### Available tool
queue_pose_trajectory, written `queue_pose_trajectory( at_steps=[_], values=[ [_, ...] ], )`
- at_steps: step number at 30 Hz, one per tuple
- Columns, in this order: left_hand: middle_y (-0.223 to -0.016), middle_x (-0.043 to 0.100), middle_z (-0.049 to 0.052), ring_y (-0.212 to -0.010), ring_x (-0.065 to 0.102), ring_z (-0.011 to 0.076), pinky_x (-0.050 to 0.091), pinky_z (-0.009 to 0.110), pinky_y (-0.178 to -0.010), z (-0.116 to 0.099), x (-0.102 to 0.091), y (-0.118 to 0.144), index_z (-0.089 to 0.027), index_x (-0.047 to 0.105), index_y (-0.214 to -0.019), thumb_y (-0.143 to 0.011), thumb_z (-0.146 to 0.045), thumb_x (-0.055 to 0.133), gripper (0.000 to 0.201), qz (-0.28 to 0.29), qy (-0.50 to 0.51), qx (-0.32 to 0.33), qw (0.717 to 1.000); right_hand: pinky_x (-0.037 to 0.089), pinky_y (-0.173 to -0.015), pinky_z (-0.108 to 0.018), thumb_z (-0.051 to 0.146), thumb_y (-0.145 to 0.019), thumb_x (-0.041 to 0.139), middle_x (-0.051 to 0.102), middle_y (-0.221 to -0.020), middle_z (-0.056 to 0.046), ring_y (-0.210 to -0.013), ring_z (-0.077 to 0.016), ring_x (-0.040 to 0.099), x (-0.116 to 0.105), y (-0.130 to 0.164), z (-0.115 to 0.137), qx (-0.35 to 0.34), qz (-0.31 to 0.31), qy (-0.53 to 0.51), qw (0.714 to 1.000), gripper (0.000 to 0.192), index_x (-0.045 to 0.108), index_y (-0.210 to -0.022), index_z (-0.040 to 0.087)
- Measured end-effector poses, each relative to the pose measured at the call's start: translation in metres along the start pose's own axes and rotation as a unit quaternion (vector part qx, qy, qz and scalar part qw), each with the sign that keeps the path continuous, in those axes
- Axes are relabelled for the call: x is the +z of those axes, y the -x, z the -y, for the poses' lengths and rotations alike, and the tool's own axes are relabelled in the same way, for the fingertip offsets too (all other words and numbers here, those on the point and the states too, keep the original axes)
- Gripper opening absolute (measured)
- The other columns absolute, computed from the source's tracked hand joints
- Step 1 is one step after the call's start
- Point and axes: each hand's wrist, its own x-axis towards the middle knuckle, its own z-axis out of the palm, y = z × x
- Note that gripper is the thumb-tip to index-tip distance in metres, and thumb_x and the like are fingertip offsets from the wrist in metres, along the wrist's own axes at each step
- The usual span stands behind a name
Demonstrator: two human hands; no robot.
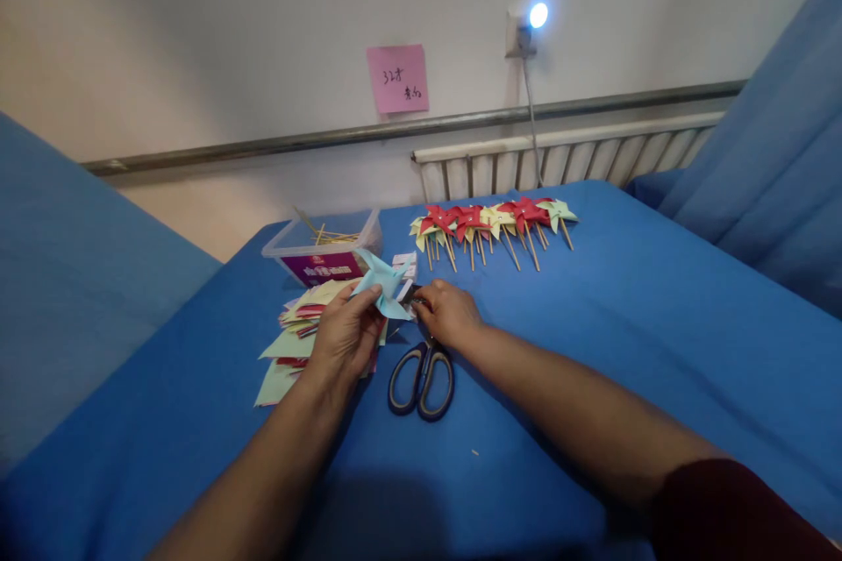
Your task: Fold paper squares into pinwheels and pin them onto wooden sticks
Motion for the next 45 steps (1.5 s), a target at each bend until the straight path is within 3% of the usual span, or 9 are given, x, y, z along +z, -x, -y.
queue_pose_trajectory(
  at_steps=[4, 10, 19, 27, 30, 34, 37, 40, 45],
  values=[
    [-0.076, 0.072, 0.004, -0.065, 0.065, 0.0144, 0.052, 0.027, -0.066, 0.002, -0.001, 0.0, -0.012, 0.065, -0.086, -0.057, -0.015, 0.081, 0.033, 0.003, -0.005, -0.002, 1.0, 0.044, -0.072, -0.029, 0.037, -0.088, 0.056, 0.073, -0.099, -0.01, -0.091, -0.0242, 0.066, -0.004, -0.017, 0.012, 0.033, 0.057, 0.042, 0.997, 0.026, 0.073, -0.101, 0.022],
    [-0.074, 0.071, 0.003, -0.063, 0.065, 0.0144, 0.052, 0.027, -0.065, 0.004, -0.001, -0.001, -0.012, 0.066, -0.086, -0.057, -0.016, 0.081, 0.033, 0.0, -0.023, -0.006, 1.0, 0.043, -0.066, -0.031, 0.037, -0.083, 0.062, 0.075, -0.09, -0.013, -0.083, -0.0278, 0.068, -0.009, -0.021, 0.012, 0.055, 0.09, 0.054, 0.993, 0.023, 0.075, -0.091, 0.021],
    [-0.074, 0.071, 0.002, -0.064, 0.065, 0.0139, 0.051, 0.027, -0.067, 0.006, -0.001, -0.001, -0.013, 0.065, -0.084, -0.054, -0.018, 0.082, 0.035, -0.002, -0.034, -0.008, 0.999, 0.042, -0.075, -0.031, 0.032, -0.09, 0.051, 0.073, -0.102, -0.011, -0.094, -0.0256, 0.065, 0.0, -0.015, 0.01, 0.034, 0.05, 0.005, 0.998, 0.024, 0.072, -0.096, 0.02],
    [-0.076, 0.071, 0.003, -0.064, 0.065, 0.0141, 0.052, 0.026, -0.065, 0.002, 0.002, 0.001, -0.012, 0.065, -0.086, -0.055, -0.017, 0.082, 0.036, -0.005, -0.031, -0.006, 0.999, 0.041, -0.066, -0.026, 0.033, -0.092, 0.049, 0.071, -0.086, -0.006, -0.076, -0.0171, 0.063, 0.01, -0.022, -0.006, 0.086, -0.007, -0.101, 0.991, 0.023, 0.066, -0.09, 0.018],
    [-0.075, 0.071, 0.003, -0.064, 0.065, 0.0143, 0.053, 0.027, -0.066, 0.002, 0.003, 0.004, -0.013, 0.065, -0.087, -0.056, -0.018, 0.082, 0.036, -0.002, -0.037, -0.014, 0.999, 0.04, -0.057, -0.023, 0.033, -0.093, 0.046, 0.067, -0.072, -0.003, -0.062, -0.0134, 0.058, 0.008, -0.013, -0.02, 0.1, 0.006, -0.143, 0.985, 0.027, 0.064, -0.083, 0.016],
    [-0.073, 0.07, 0.002, -0.063, 0.065, 0.0146, 0.052, 0.028, -0.066, 0.008, 0.007, 0.01, -0.013, 0.066, -0.087, -0.057, -0.021, 0.083, 0.035, 0.016, -0.059, -0.04, 0.997, 0.036, -0.051, -0.022, 0.031, -0.083, 0.059, 0.059, -0.056, 0.003, -0.051, -0.011, 0.05, -0.005, 0.02, -0.036, 0.086, 0.063, -0.166, 0.98, 0.022, 0.062, -0.066, 0.018],
    [-0.071, 0.069, 0.002, -0.062, 0.064, 0.0136, 0.051, 0.026, -0.064, 0.014, 0.009, 0.012, -0.013, 0.066, -0.083, -0.055, -0.02, 0.084, 0.034, 0.021, -0.06, -0.051, 0.997, 0.036, -0.056, -0.024, 0.027, -0.078, 0.066, 0.063, -0.063, 0.001, -0.057, -0.012, 0.052, -0.017, 0.039, -0.039, 0.047, 0.086, -0.133, 0.986, 0.012, 0.066, -0.068, 0.02],
    [-0.071, 0.069, 0.001, -0.061, 0.063, 0.0132, 0.051, 0.026, -0.065, 0.018, 0.01, 0.011, -0.013, 0.067, -0.082, -0.054, -0.017, 0.084, 0.032, 0.022, -0.055, -0.057, 0.997, 0.039, -0.063, -0.025, 0.019, -0.078, 0.064, 0.064, -0.073, 0.0, -0.066, -0.0131, 0.055, -0.024, 0.041, -0.039, 0.009, 0.088, -0.118, 0.989, 0.01, 0.067, -0.069, 0.021],
    [-0.07, 0.07, 0.002, -0.061, 0.063, 0.0133, 0.051, 0.026, -0.064, 0.019, 0.01, 0.01, -0.013, 0.068, -0.084, -0.056, -0.017, 0.083, 0.032, 0.017, -0.07, -0.065, 0.995, 0.04, -0.062, -0.025, 0.019, -0.08, 0.062, 0.065, -0.075, 0.0, -0.065, -0.0129, 0.056, -0.027, 0.03, -0.045, 0.008, 0.097, -0.121, 0.988, 0.007, 0.067, -0.075, 0.02]
  ],
)
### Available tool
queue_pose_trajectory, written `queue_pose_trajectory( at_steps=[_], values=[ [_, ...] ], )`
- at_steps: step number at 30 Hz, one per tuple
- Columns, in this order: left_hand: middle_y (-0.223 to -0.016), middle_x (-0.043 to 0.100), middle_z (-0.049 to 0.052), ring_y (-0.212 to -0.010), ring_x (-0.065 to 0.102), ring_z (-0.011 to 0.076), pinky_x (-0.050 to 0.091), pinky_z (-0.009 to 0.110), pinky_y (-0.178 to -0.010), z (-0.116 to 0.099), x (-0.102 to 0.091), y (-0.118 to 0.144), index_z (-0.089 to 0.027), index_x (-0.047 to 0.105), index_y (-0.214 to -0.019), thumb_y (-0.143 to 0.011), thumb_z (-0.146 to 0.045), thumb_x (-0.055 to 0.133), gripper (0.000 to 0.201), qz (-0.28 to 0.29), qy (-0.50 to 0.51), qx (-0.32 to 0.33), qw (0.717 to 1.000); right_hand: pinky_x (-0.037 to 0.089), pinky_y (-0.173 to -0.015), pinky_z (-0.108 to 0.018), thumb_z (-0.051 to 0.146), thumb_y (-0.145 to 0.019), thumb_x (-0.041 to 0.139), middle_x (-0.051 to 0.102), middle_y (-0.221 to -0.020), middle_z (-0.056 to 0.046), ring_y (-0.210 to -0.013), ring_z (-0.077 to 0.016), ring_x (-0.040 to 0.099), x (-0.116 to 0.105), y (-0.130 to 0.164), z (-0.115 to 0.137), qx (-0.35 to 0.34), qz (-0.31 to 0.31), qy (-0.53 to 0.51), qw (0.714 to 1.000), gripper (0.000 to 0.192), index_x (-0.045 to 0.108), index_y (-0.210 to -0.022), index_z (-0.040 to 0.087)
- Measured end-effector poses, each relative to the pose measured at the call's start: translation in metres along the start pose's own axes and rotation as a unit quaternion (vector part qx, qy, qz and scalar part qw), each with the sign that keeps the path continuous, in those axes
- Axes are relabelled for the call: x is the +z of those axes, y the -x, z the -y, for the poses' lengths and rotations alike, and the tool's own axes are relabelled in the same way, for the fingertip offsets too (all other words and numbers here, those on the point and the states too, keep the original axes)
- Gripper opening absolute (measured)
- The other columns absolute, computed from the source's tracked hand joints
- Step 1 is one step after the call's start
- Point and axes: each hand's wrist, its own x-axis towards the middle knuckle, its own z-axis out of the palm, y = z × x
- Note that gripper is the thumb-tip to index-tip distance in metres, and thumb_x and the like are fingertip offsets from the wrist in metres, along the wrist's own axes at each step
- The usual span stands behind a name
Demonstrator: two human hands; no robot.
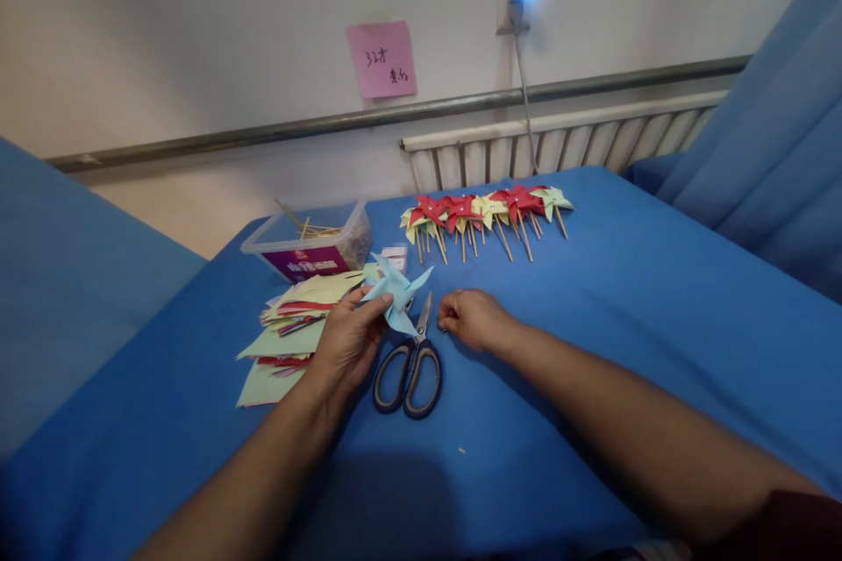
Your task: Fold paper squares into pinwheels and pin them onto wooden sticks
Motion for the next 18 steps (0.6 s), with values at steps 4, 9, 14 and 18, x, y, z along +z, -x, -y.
queue_pose_trajectory(
  at_steps=[4, 9, 14, 18],
  values=[
    [-0.069, 0.069, 0.002, -0.061, 0.063, 0.0129, 0.051, 0.025, -0.065, 0.001, 0.0, -0.001, -0.012, 0.068, -0.082, -0.056, -0.016, 0.083, 0.03, 0.0, -0.001, -0.003, 1.0, 0.039, -0.059, -0.024, 0.019, -0.081, 0.061, 0.063, -0.07, 0.001, -0.062, -0.0124, 0.056, -0.006, 0.0, -0.005, -0.011, -0.017, -0.012, 1.0, 0.004, 0.064, -0.077, 0.019],
    [-0.068, 0.069, 0.002, -0.059, 0.063, 0.0127, 0.051, 0.025, -0.064, 0.003, 0.0, -0.002, -0.012, 0.067, -0.082, -0.056, -0.016, 0.083, 0.031, -0.002, -0.004, -0.003, 1.0, 0.037, -0.058, -0.024, 0.021, -0.079, 0.064, 0.062, -0.07, 0.002, -0.061, -0.0121, 0.054, -0.015, 0.007, 0.001, -0.072, 0.03, 0.017, 0.997, 0.003, 0.063, -0.077, 0.02],
    [-0.067, 0.069, 0.002, -0.059, 0.063, 0.013, 0.051, 0.024, -0.062, 0.002, 0.0, -0.001, -0.012, 0.067, -0.082, -0.056, -0.017, 0.083, 0.031, -0.005, -0.01, -0.001, 1.0, 0.037, -0.063, -0.026, 0.023, -0.083, 0.061, 0.067, -0.08, -0.003, -0.07, -0.015, 0.058, -0.019, 0.01, 0.009, -0.088, 0.047, 0.14, 0.985, 0.008, 0.066, -0.078, 0.02],
    [-0.069, 0.07, 0.003, -0.06, 0.063, 0.0137, 0.051, 0.025, -0.063, 0.002, 0.0, -0.002, -0.012, 0.067, -0.084, -0.056, -0.018, 0.083, 0.033, 0.0, -0.014, 0.001, 1.0, 0.036, -0.066, -0.026, 0.024, -0.087, 0.056, 0.07, -0.088, -0.004, -0.077, -0.0161, 0.062, -0.021, 0.012, 0.014, -0.084, 0.069, 0.203, 0.973, 0.012, 0.067, -0.084, 0.019]
  ],
)
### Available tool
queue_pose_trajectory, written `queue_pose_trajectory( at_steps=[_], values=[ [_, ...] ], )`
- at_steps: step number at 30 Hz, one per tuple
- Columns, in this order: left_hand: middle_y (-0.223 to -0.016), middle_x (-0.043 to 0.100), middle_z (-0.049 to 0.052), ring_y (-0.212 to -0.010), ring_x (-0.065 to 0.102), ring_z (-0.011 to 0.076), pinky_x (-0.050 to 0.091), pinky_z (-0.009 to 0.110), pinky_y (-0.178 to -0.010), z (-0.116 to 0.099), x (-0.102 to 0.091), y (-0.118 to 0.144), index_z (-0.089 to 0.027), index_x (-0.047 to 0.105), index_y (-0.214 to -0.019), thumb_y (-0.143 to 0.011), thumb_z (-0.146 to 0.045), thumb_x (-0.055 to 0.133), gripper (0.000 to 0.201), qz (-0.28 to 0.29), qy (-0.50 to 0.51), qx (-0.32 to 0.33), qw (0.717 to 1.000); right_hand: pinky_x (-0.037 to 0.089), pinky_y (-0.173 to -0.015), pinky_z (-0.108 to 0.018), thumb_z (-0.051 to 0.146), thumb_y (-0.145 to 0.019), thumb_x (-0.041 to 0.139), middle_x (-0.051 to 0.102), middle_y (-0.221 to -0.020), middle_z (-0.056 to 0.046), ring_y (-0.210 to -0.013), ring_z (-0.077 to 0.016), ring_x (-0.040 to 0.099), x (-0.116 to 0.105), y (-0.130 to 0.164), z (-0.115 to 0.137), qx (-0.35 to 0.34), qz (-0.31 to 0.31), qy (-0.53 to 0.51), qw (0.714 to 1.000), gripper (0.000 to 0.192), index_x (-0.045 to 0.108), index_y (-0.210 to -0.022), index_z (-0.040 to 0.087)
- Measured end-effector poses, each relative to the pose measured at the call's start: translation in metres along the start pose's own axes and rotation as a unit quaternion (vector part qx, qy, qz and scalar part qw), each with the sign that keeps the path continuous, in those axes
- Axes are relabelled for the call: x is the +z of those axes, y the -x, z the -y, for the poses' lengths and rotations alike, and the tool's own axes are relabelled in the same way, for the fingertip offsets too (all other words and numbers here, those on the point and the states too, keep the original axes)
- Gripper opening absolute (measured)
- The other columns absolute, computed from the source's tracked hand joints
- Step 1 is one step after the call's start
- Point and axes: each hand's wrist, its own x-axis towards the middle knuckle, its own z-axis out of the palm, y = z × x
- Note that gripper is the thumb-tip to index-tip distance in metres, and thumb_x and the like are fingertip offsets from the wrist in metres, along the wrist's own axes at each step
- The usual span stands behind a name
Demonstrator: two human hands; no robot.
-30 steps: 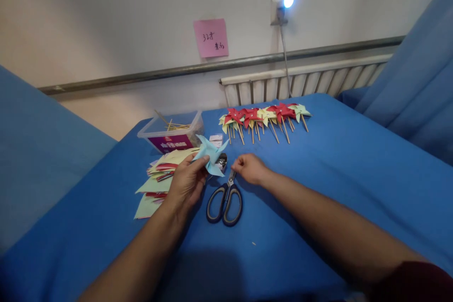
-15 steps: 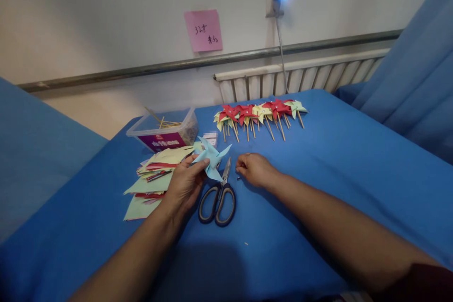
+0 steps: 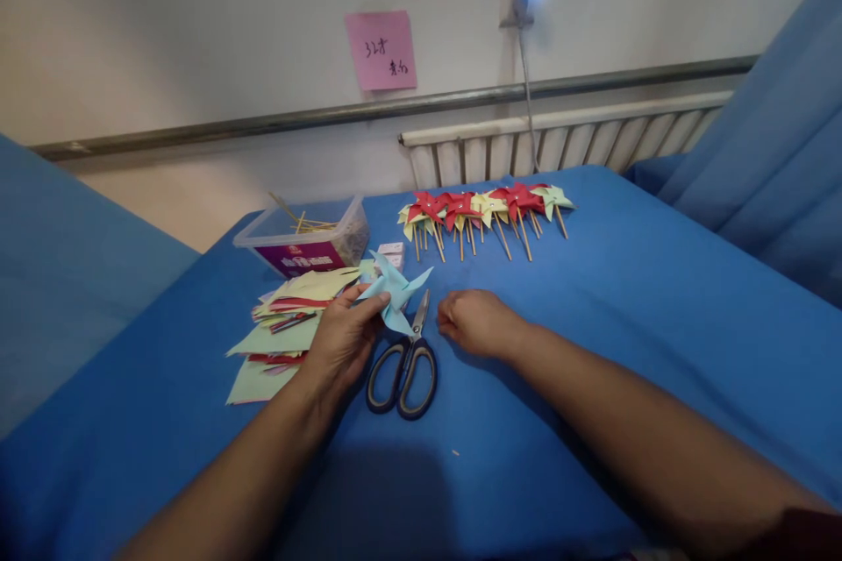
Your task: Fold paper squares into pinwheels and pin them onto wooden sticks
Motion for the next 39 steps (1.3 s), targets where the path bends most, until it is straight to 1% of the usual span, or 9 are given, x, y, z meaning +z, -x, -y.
queue_pose_trajectory(
  at_steps=[5, 9, 18, 25, 28, 31, 33, 35, 39],
  values=[
    [-0.068, 0.069, 0.002, -0.058, 0.063, 0.0131, 0.051, 0.026, -0.062, 0.002, -0.001, -0.001, -0.013, 0.067, -0.083, -0.055, -0.019, 0.084, 0.033, -0.008, -0.002, -0.001, 1.0, 0.033, -0.062, -0.028, 0.025, -0.092, 0.047, 0.07, -0.088, -0.006, -0.076, -0.0176, 0.063, -0.001, 0.003, 0.009, 0.016, 0.005, 0.08, 0.997, 0.022, 0.067, -0.086, 0.018],
    [-0.064, 0.067, 0.001, -0.056, 0.06, 0.0121, 0.049, 0.024, -0.059, 0.003, -0.002, -0.001, -0.013, 0.066, -0.081, -0.055, -0.021, 0.083, 0.032, -0.016, -0.023, 0.009, 1.0, 0.032, -0.06, -0.028, 0.023, -0.09, 0.048, 0.07, -0.089, -0.006, -0.074, -0.0174, 0.063, -0.001, 0.004, 0.011, 0.035, 0.001, 0.082, 0.996, 0.02, 0.067, -0.084, 0.019],
    [-0.065, 0.066, 0.001, -0.055, 0.059, 0.0119, 0.048, 0.024, -0.058, 0.005, -0.004, 0.0, -0.014, 0.067, -0.084, -0.056, -0.027, 0.083, 0.035, -0.03, -0.071, 0.03, 0.997, 0.033, -0.061, -0.026, 0.022, -0.081, 0.059, 0.071, -0.085, -0.001, -0.075, -0.0165, 0.062, 0.006, -0.001, -0.005, 0.074, -0.011, -0.018, 0.997, 0.009, 0.068, -0.082, 0.022],
    [-0.062, 0.065, -0.001, -0.054, 0.057, 0.0118, 0.046, 0.024, -0.057, 0.005, -0.003, 0.0, -0.016, 0.066, -0.078, -0.056, -0.029, 0.082, 0.03, -0.032, -0.091, 0.04, 0.994, 0.035, -0.06, -0.024, 0.019, -0.079, 0.06, 0.068, -0.073, 0.0, -0.065, -0.0133, 0.057, 0.009, -0.002, -0.014, 0.06, -0.001, -0.087, 0.994, 0.007, 0.066, -0.076, 0.02],
    [-0.061, 0.065, -0.001, -0.053, 0.056, 0.0115, 0.045, 0.024, -0.056, 0.003, -0.002, 0.002, -0.016, 0.067, -0.077, -0.057, -0.029, 0.081, 0.029, -0.045, -0.124, 0.058, 0.99, 0.037, -0.057, -0.023, 0.021, -0.079, 0.061, 0.065, -0.067, 0.001, -0.06, -0.0119, 0.055, 0.011, -0.003, -0.017, 0.057, -0.013, -0.171, 0.984, 0.007, 0.065, -0.074, 0.019],
    [-0.063, 0.064, -0.002, -0.054, 0.054, 0.0106, 0.044, 0.023, -0.056, 0.0, -0.001, 0.004, -0.015, 0.068, -0.078, -0.059, -0.029, 0.079, 0.026, -0.063, -0.175, 0.089, 0.979, 0.038, -0.052, -0.022, 0.029, -0.081, 0.062, 0.06, -0.061, 0.003, -0.054, -0.0107, 0.051, 0.008, -0.001, -0.007, 0.055, -0.064, -0.312, 0.946, 0.012, 0.063, -0.075, 0.018],
    [-0.066, 0.064, -0.002, -0.057, 0.054, 0.0106, 0.043, 0.022, -0.057, -0.001, 0.0, 0.005, -0.015, 0.069, -0.077, -0.061, -0.027, 0.077, 0.022, -0.068, -0.213, 0.113, 0.968, 0.039, -0.051, -0.022, 0.032, -0.081, 0.064, 0.058, -0.061, 0.003, -0.052, -0.0103, 0.049, 0.004, 0.003, 0.006, 0.043, -0.143, -0.353, 0.924, 0.014, 0.064, -0.077, 0.019],
    [-0.066, 0.064, -0.002, -0.059, 0.054, 0.0108, 0.043, 0.021, -0.057, 0.0, 0.002, 0.007, -0.015, 0.069, -0.076, -0.062, -0.025, 0.074, 0.018, -0.061, -0.248, 0.132, 0.958, 0.04, -0.054, -0.023, 0.028, -0.082, 0.065, 0.061, -0.068, 0.001, -0.056, -0.01, 0.05, 0.0, 0.007, 0.021, 0.022, -0.25, -0.306, 0.918, 0.01, 0.064, -0.076, 0.019],
    [-0.066, 0.064, -0.003, -0.061, 0.054, 0.0113, 0.042, 0.021, -0.059, 0.005, 0.006, 0.011, -0.016, 0.068, -0.074, -0.066, -0.025, 0.072, 0.013, -0.036, -0.289, 0.151, 0.945, 0.042, -0.06, -0.024, 0.02, -0.083, 0.062, 0.061, -0.071, 0.001, -0.062, -0.0109, 0.054, 0.003, 0.01, 0.036, -0.023, -0.308, -0.232, 0.922, 0.005, 0.065, -0.079, 0.02]
  ],
)
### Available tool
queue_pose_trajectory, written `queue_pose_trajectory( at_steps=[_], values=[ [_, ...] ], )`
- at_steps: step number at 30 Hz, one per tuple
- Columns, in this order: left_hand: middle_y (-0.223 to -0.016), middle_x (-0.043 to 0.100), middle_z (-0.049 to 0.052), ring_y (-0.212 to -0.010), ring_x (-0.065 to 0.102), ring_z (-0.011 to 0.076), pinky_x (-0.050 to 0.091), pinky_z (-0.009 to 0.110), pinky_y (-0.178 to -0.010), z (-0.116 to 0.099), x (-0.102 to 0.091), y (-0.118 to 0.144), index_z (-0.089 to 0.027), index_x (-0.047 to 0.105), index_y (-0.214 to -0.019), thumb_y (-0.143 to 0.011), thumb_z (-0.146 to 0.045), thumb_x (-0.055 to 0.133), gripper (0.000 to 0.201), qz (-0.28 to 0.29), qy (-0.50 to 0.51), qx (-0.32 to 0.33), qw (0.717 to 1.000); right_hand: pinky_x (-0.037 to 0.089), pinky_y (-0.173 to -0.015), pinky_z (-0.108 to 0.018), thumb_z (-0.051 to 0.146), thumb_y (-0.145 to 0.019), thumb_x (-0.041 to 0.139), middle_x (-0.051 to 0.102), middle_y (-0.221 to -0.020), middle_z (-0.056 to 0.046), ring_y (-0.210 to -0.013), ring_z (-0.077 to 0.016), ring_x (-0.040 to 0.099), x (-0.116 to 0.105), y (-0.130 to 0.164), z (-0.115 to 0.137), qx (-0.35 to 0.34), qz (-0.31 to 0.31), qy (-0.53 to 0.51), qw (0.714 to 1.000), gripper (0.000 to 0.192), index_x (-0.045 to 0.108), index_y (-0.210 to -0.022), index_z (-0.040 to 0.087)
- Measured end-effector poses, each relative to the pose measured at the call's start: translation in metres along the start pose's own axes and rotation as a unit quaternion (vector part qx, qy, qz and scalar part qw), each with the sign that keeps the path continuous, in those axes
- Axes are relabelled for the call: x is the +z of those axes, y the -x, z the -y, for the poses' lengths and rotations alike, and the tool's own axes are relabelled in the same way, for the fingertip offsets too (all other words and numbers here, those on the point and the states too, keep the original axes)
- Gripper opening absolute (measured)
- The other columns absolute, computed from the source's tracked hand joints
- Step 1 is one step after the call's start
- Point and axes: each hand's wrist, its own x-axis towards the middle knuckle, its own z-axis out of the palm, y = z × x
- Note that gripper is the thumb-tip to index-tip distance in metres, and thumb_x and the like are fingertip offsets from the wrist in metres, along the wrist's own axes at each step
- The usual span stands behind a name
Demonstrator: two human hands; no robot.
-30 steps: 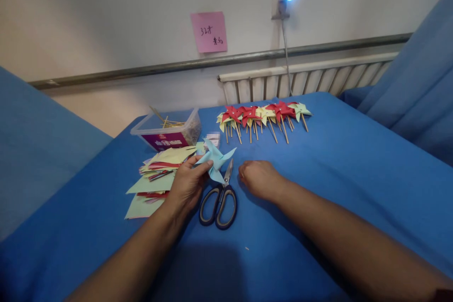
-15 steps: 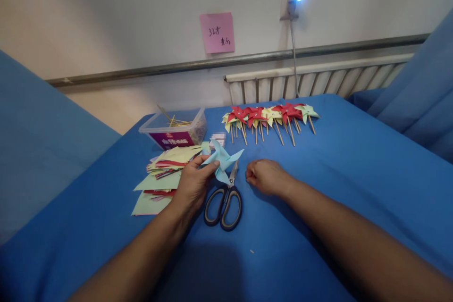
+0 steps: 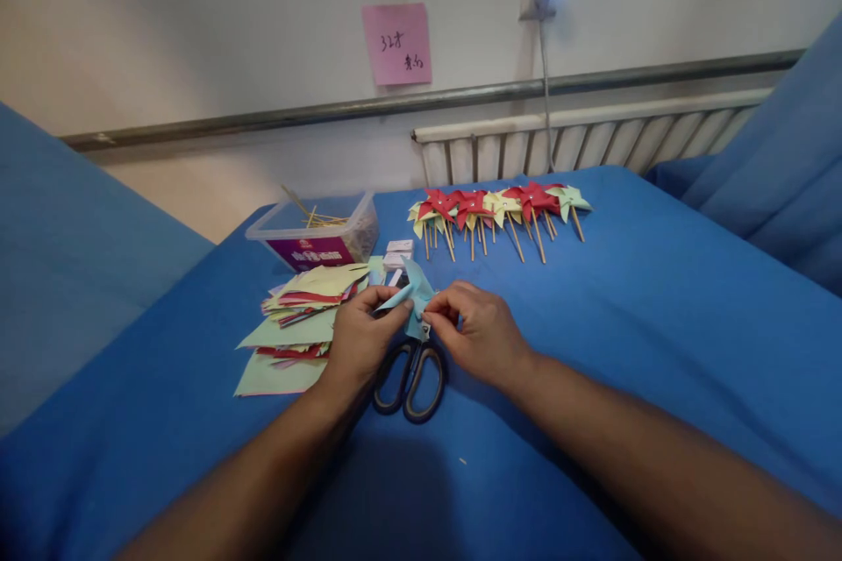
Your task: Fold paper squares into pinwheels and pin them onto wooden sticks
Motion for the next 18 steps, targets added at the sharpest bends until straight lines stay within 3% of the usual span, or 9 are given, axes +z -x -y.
queue_pose_trajectory(
  at_steps=[7, 18],
  values=[
    [-0.069, 0.065, -0.002, -0.062, 0.055, 0.0122, 0.043, 0.022, -0.06, 0.002, 0.005, 0.005, -0.017, 0.07, -0.076, -0.062, -0.028, 0.076, 0.019, 0.017, 0.025, -0.014, 0.999, 0.043, -0.06, -0.024, 0.023, -0.084, 0.062, 0.061, -0.071, 0.0, -0.063, -0.012, 0.057, 0.01, 0.001, -0.013, 0.034, -0.002, 0.011, 0.999, 0.008, 0.065, -0.078, 0.02],
    [-0.069, 0.065, -0.001, -0.061, 0.055, 0.0123, 0.043, 0.022, -0.059, -0.002, 0.005, 0.005, -0.017, 0.07, -0.073, -0.059, -0.028, 0.079, 0.02, 0.009, 0.035, -0.026, 0.999, 0.042, -0.059, -0.023, 0.022, -0.083, 0.063, 0.06, -0.069, 0.002, -0.061, -0.0107, 0.054, 0.01, 0.001, -0.009, 0.049, -0.012, -0.007, 0.999, 0.007, 0.066, -0.078, 0.019]
  ],
)
